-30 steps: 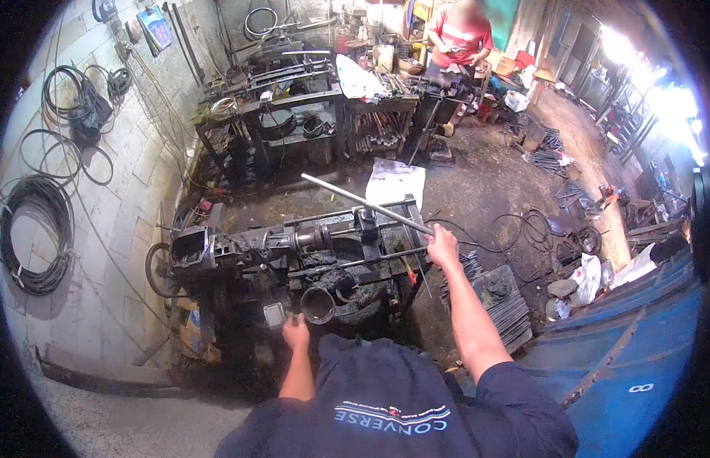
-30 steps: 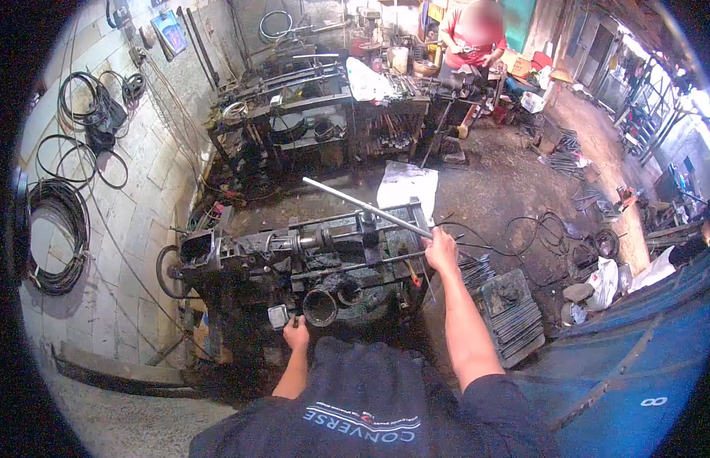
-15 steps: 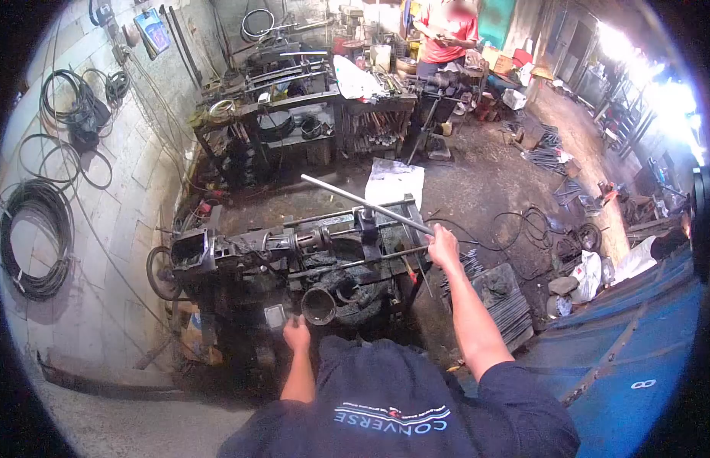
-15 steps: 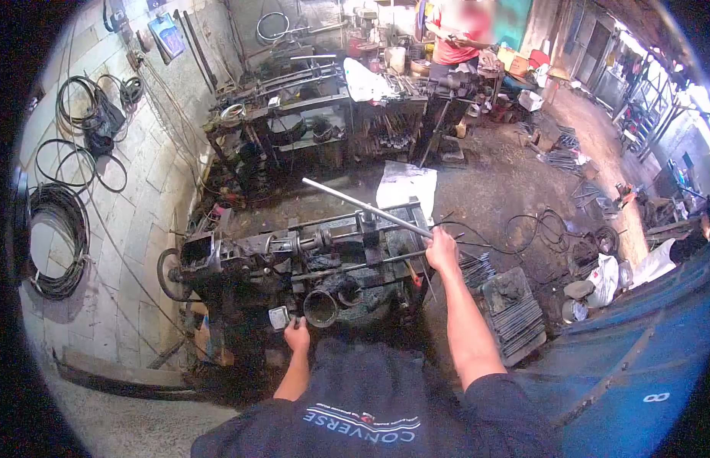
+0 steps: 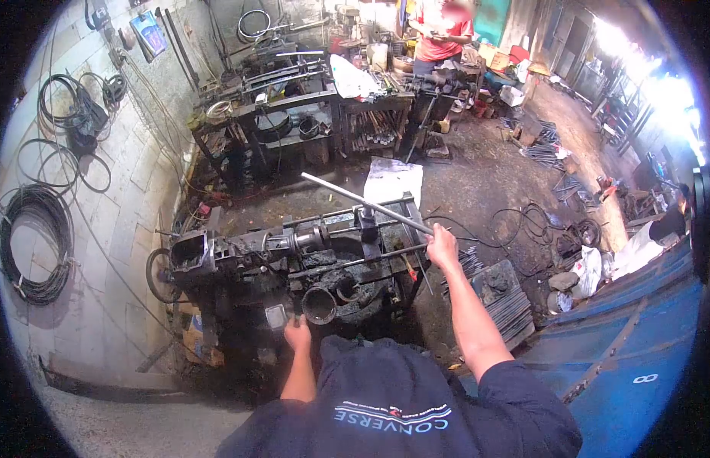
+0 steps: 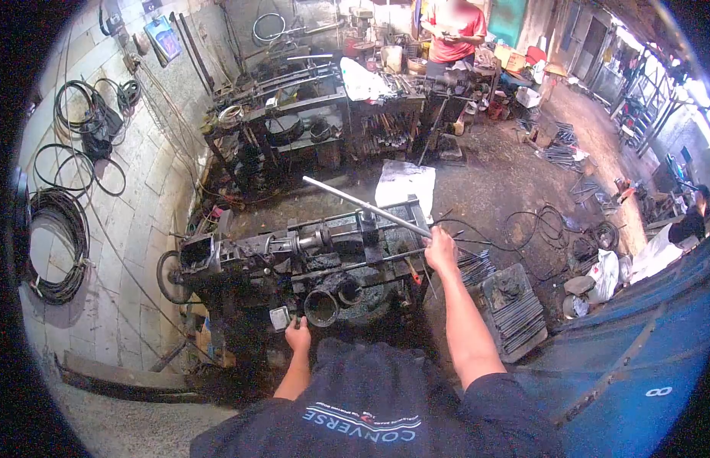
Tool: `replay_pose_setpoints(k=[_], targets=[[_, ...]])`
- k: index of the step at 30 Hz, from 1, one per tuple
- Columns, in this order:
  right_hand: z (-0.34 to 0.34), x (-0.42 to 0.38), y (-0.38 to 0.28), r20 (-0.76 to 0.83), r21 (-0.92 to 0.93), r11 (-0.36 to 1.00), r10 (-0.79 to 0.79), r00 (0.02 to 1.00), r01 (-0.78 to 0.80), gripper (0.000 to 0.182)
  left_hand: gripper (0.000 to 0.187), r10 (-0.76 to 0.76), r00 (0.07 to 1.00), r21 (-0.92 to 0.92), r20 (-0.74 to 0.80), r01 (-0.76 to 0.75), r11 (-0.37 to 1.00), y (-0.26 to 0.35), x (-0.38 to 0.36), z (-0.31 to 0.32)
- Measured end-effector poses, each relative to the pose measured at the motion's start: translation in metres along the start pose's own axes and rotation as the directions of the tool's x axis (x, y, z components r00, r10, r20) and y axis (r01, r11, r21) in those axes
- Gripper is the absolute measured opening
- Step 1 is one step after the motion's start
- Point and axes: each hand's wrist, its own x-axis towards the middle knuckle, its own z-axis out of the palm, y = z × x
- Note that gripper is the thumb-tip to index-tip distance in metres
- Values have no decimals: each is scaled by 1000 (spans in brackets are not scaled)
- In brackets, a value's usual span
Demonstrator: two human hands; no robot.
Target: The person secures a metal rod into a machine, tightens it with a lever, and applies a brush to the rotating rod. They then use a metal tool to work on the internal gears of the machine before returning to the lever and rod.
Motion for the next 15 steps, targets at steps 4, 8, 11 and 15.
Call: replay_pose_setpoints(k=[4, 8, 11, 15], targets=[[-7, 6, -2, 18, 6, 1000, 12, 1000, -12, 25, 49, 4, 1000, 25, -5, -4, 1000, 3, 0, 0], [-5, -7, 3, 82, 66, 995, 69, 994, -75, 29, 50, -10, 1000, 17, 15, 9, 1000, 11, -1, -6], [8, -10, 14, -52, 57, 998, 37, 998, -34, 22, 51, -44, 999, 19, 25, 43, 999, 11, -4, -5], [-9, -12, -3, 40, 57, 996, 65, 997, -67, 24, 50, -30, 999, 20, 15, 29, 999, 1, -1, -7]])
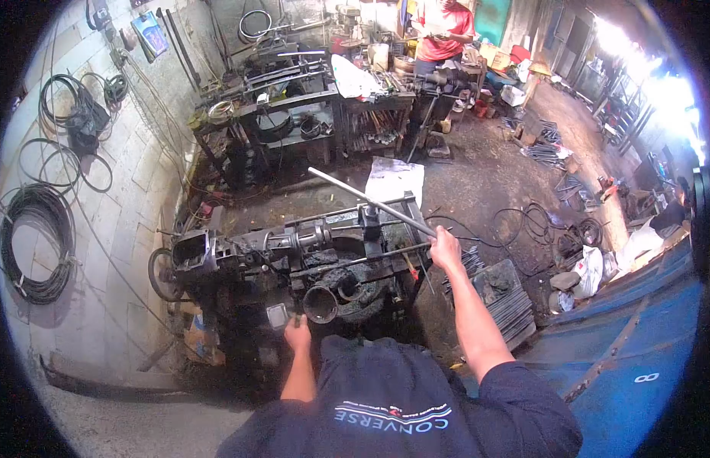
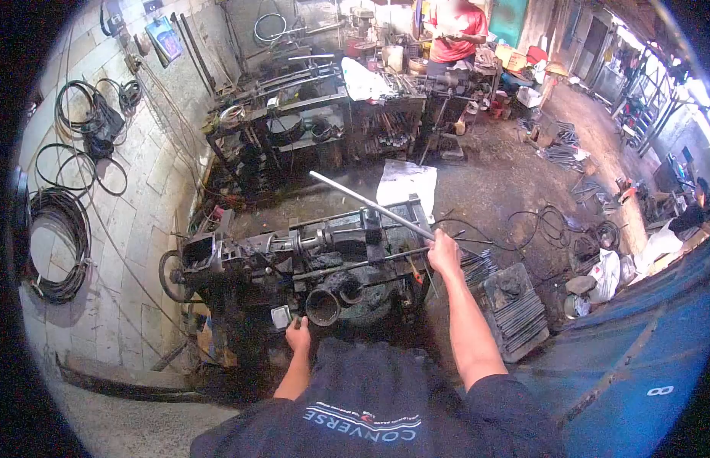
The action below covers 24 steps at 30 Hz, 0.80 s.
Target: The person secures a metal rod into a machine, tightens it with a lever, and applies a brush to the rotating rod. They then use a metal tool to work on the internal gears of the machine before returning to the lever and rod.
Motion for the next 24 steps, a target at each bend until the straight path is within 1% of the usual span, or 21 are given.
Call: replay_pose_setpoints(k=[2, 4, 7, 8, 9, 10, 11, 12, 13, 14, 15, 16, 17, 18, 19, 20, 21, 23, 24], targets=[[-4, -1, -4, 15, -8, 1000, 8, 1000, -8, 25, 50, -18, 1000, 5, -2, 18, 1000, -2, 2, 1], [-5, 0, -4, 34, -19, 1000, 14, 999, -14, 25, 48, -31, 1000, -51, -3, 31, 998, -4, 2, 2], [-7, 2, -6, 37, -52, 999, 0, 999, 2, 28, 46, -27, 1000, -60, 16, 28, 998, 0, 0, 0], [-12, 4, -4, 62, -81, 997, 6, 998, -1, 29, 46, -38, 999, -58, 15, 39, 998, 3, -1, 0], [-14, 4, -3, 92, -108, 994, 10, 996, 0, 31, 45, -73, 997, -38, 8, 73, 997, 1, -4, 0], [-8, 8, 4, 56, -159, 987, 1, 998, 8, 31, 45, -113, 994, -17, -5, 113, 993, 0, -8, -2], [-6, 12, 12, 34, -150, 988, -28, 999, 33, 30, 45, -140, 990, -10, -18, 140, 990, -1, -12, -3], [-7, 17, 17, 70, -169, 986, -6, 998, 17, 29, 50, -152, 988, -15, -2, 152, 988, 0, -17, -5], [-11, 18, 17, 27, -179, 984, -24, 999, 28, 29, 56, -164, 986, -22, 14, 164, 986, -4, -22, -9], [-10, 22, 25, -6, -166, 984, -68, 998, 66, 30, 60, -233, 972, 23, 14, 232, 972, -9, -24, -9], [-14, 31, 32, 74, -225, 973, -29, 997, 45, 34, 65, -298, 954, 61, 15, 297, 953, -15, -23, -3], [-18, 36, 37, 74, -215, 976, -7, 997, 23, 37, 64, -261, 965, 32, -27, 262, 964, -48, -19, 13], [-24, 38, 43, 74, -209, 978, 18, 997, -2, 41, 64, -280, 960, 28, -26, 280, 959, -68, -15, 24], [-25, 39, 52, 86, -222, 975, 13, 996, 7, 41, 57, -487, 869, -53, 92, 492, 869, -85, -12, 31], [-26, 40, 62, 61, -232, 973, 12, 998, 2, 42, 52, -648, 728, -106, 225, 679, 726, -88, -11, 31], [-28, 46, 70, 31, -242, 970, 11, 999, -3, 43, 47, -699, 629, -153, 340, 770, 619, -93, -11, 29], [-32, 53, 77, 31, -255, 967, 8, 999, 0, 43, 50, -735, 602, -92, 312, 789, 607, -95, -11, 30], [-44, 59, 95, 60, -266, 963, 60, 996, -42, 41, 52, -761, 583, 36, 287, 787, 616, -109, -3, 37], [-43, 64, 112, -11, -241, 970, 27, 1000, -29, 37, 53, -760, 596, 5, 258, 786, 618, -108, -3, 38]])
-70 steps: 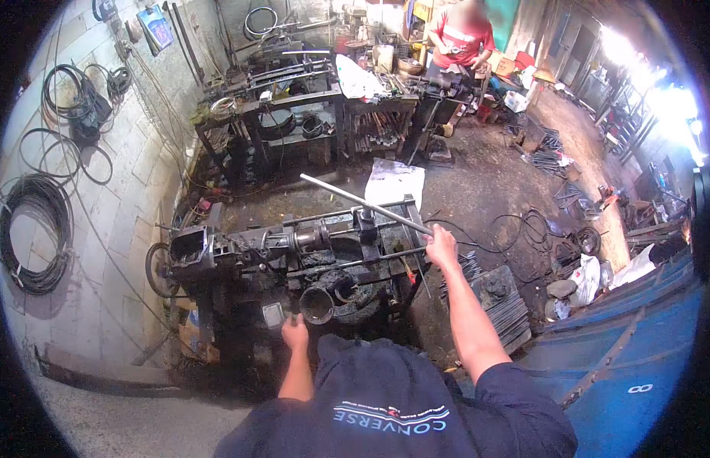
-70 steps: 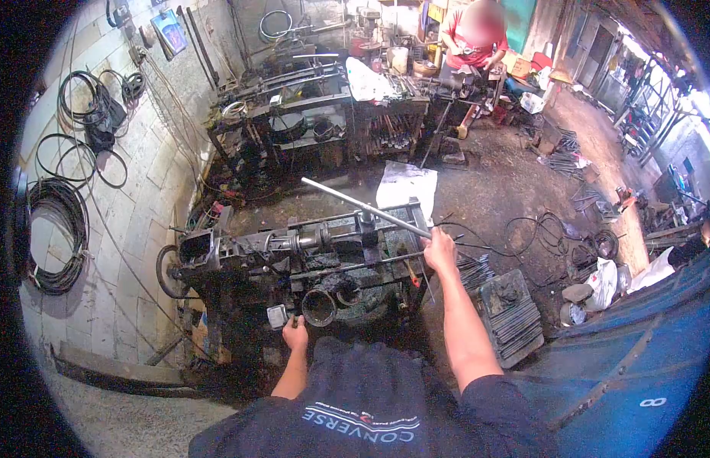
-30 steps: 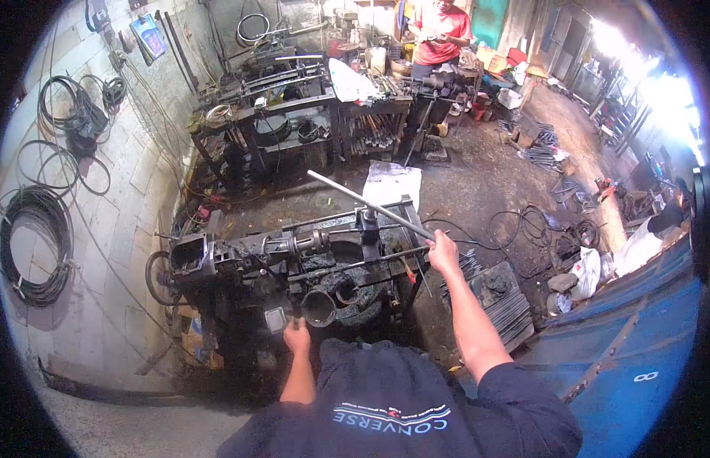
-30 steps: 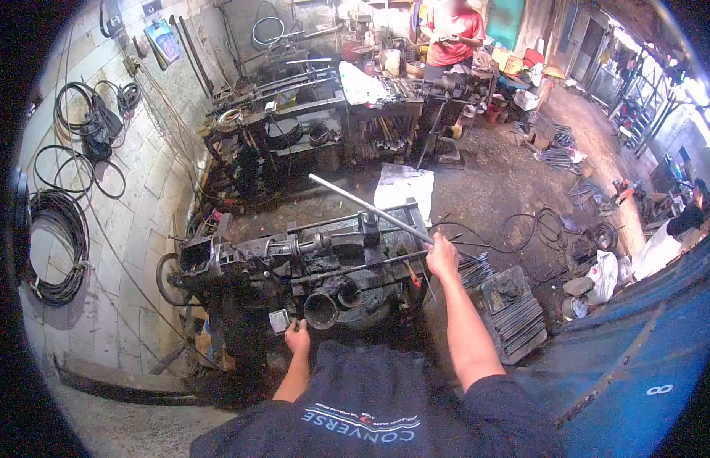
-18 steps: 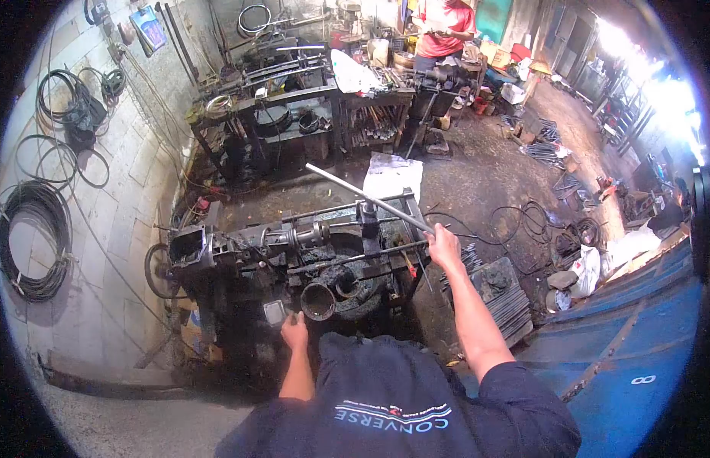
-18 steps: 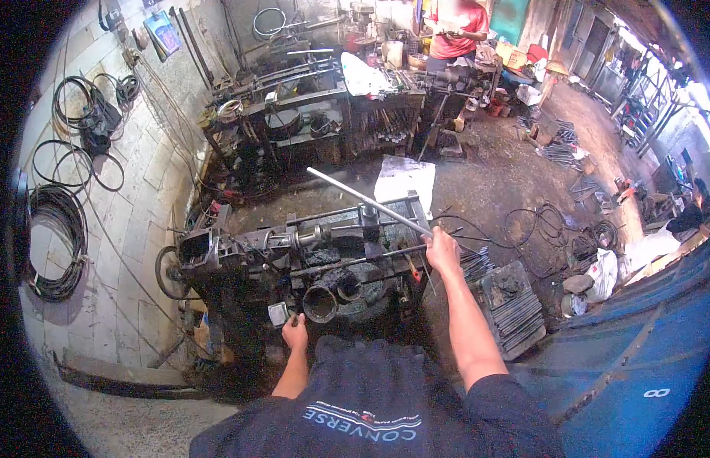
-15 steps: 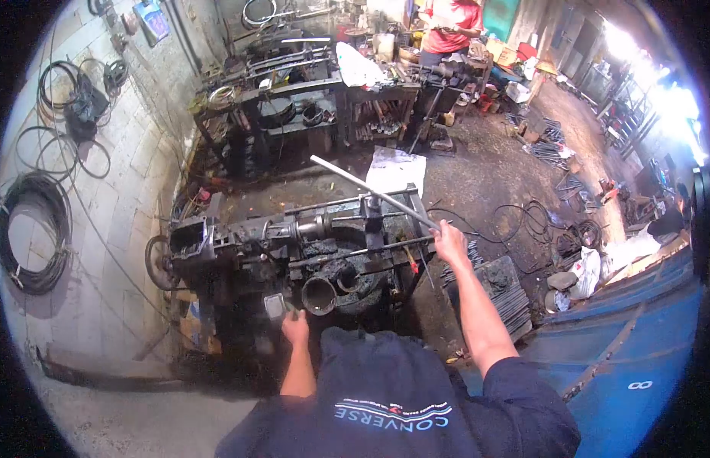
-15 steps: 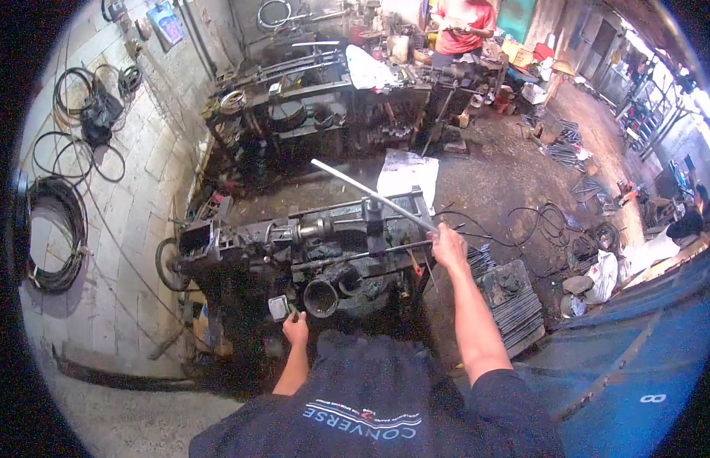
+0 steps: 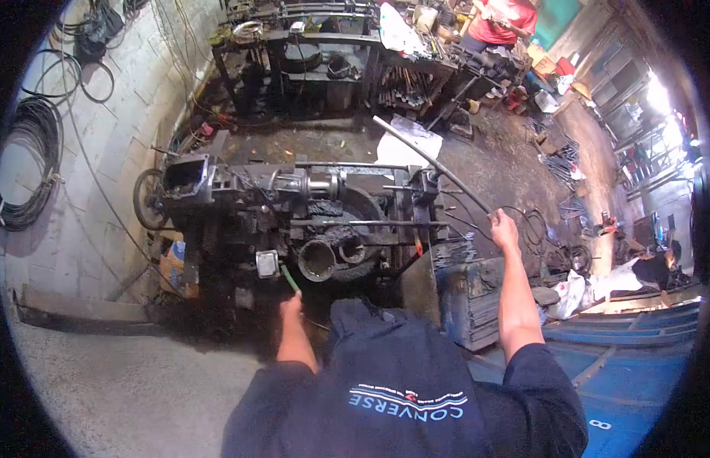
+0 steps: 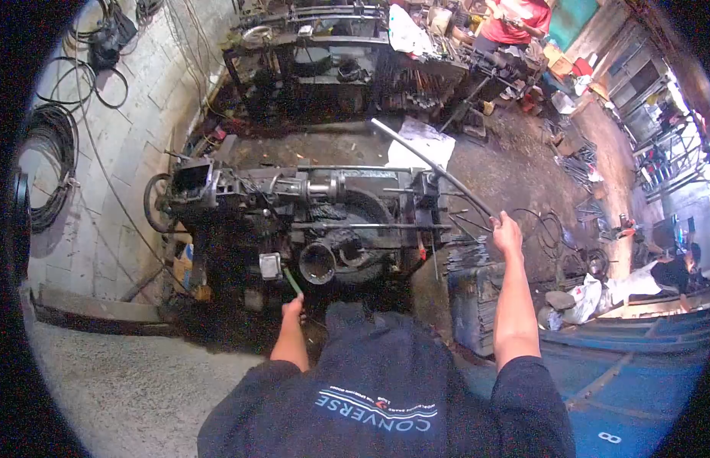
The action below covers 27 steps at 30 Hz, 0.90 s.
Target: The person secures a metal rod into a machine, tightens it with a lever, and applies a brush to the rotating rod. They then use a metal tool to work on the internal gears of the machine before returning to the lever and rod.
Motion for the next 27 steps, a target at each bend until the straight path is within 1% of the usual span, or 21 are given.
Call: replay_pose_setpoints(k=[3, 5, 6, 7, 8, 9, 10, 11, 12, 13, 15, 17, 18, 19, 20, 22, 23, 24, 25, 26, 27], targets=[[15, 13, 48, 2, 95, 995, 27, 1000, -27, 33, 45, 14, 998, 64, -55, -11, 998, 23, -7, -5], [37, 22, 78, 54, 208, 969, 123, 991, -131, 28, 47, 192, 860, -64, -473, -251, 966, 29, -4, 8], [46, 22, 82, 37, 416, 888, 198, 979, -195, 27, 50, 175, 848, -72, -500, -242, 968, 47, -27, -3], [56, 17, 81, 44, 603, 758, 279, 959, -248, 25, 48, 290, 736, -38, -611, -393, 919, 58, -39, -5], [71, 14, 76, 5, 798, 547, 413, 911, -253, 24, 47, 349, 699, -37, -624, -472, 881, 73, -40, -12], [62, 7, 50, 137, 946, 167, 570, 810, -277, 27, 48, 416, 568, 76, -710, -526, 847, 79, -14, -11], [79, 15, 59, 278, 961, -162, 565, 777, -226, 27, 50, 440, 569, -24, -695, -630, 776, 111, -66, -16], [98, 23, 70, 413, 867, -475, 514, 752, -151, 28, 48, 502, 427, -14, -752, -772, 636, 130, -55, -12], [94, 26, 62, 483, 774, -628, 498, 720, -85, 29, 46, 522, 380, -88, -764, -862, 500, 161, -71, -8], [77, 28, 37, 551, 651, -759, 469, 690, -4, 30, 43, 605, 244, 83, -758, -884, 460, 188, -86, -5], [31, 45, -3, 680, 614, -789, 536, 500, 12, 45, 37, 727, 134, 146, -674, -940, 308, 248, -139, 17], [42, 66, 15, 696, 527, -838, 522, 493, 143, 42, 34, 808, 173, 39, -563, -971, 235, 301, -162, 58], [53, 80, 25, 699, 513, -845, 513, 498, 151, 42, 36, 853, 147, -6, -501, -986, 166, 327, -164, 84], [66, 88, 35, 735, 482, -856, 512, 444, 189, 40, 37, 896, 43, 17, -442, -998, 56, 356, -150, 111], [77, 92, 43, 773, 455, -862, 507, 381, 224, 37, 37, 916, 211, -150, -341, -974, 169, 375, -195, 134], [74, 89, 45, 797, 447, -870, 492, 350, 206, 35, 41, 950, 250, -29, -188, -968, 249, 421, -187, 183], [61, 86, 40, 808, 446, -874, 485, 335, 190, 33, 40, 933, 354, -242, -67, -913, 329, 447, -158, 217], [31, 80, 19, 801, 484, -853, 522, 293, 197, 30, 44, 823, 555, -427, 123, -719, 548, 451, -217, 224], [37, 83, 22, 810, 480, -855, 518, 274, 195, 30, 44, 817, 563, -410, 125, -721, 559, 456, -165, 255], [43, 86, 25, 843, 474, -862, 503, 190, 179, 22, 53, 695, 498, -582, 519, -390, 713, 479, -117, 288], [50, 91, 32, 867, 466, -869, 486, 107, 168, 33, 63, 534, 243, -550, 810, -1, 835, 529, -56, 280]])
